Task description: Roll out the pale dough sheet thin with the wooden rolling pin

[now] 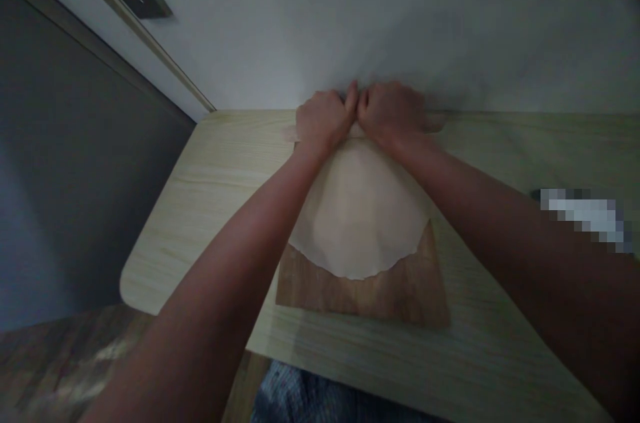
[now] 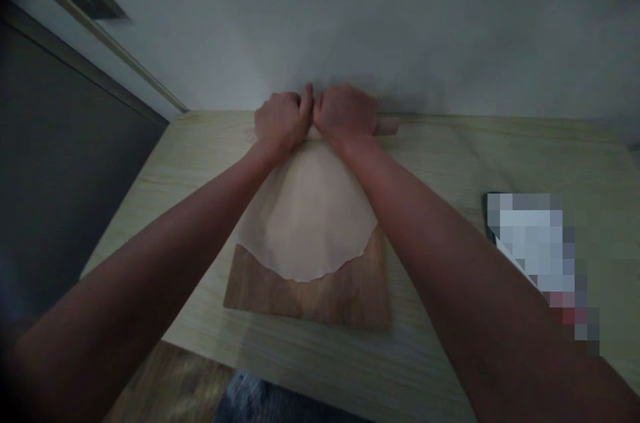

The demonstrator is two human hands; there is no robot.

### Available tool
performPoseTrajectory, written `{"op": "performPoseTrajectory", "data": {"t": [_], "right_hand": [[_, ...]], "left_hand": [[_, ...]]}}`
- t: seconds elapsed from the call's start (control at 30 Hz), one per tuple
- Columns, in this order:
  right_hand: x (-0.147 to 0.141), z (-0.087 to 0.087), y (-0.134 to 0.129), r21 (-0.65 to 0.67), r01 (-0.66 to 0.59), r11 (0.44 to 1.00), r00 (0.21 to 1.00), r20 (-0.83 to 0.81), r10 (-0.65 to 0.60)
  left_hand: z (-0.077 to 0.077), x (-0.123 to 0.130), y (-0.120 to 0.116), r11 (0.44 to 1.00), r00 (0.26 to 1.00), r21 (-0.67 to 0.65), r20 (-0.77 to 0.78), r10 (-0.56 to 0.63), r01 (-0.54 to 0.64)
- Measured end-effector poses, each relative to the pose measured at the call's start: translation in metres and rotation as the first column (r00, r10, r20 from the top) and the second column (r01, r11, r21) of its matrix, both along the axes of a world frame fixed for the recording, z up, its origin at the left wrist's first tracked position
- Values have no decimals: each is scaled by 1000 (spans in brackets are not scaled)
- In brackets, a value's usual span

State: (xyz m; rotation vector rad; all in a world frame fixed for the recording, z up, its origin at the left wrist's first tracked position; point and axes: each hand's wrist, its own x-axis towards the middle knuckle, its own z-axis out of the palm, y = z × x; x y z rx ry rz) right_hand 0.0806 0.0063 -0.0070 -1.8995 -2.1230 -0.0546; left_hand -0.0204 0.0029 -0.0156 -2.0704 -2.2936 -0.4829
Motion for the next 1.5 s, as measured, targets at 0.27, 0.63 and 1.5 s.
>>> {"op": "performPoseTrajectory", "data": {"t": [0.27,0.63,1.5], "right_hand": [[0,-1,27,46,-34,998,998,-58,37],[-3,-15,17,-27,-78,997,994,-74,76],[56,2,-96,61,-546,836,836,97,539]], "left_hand": [[1,-1,31,1000,1000,16,-5,11,-11],[-11,-2,13,998,993,-11,-96,-64,64],[25,-49,-97,755,711,-18,-322,-625,655]]}}
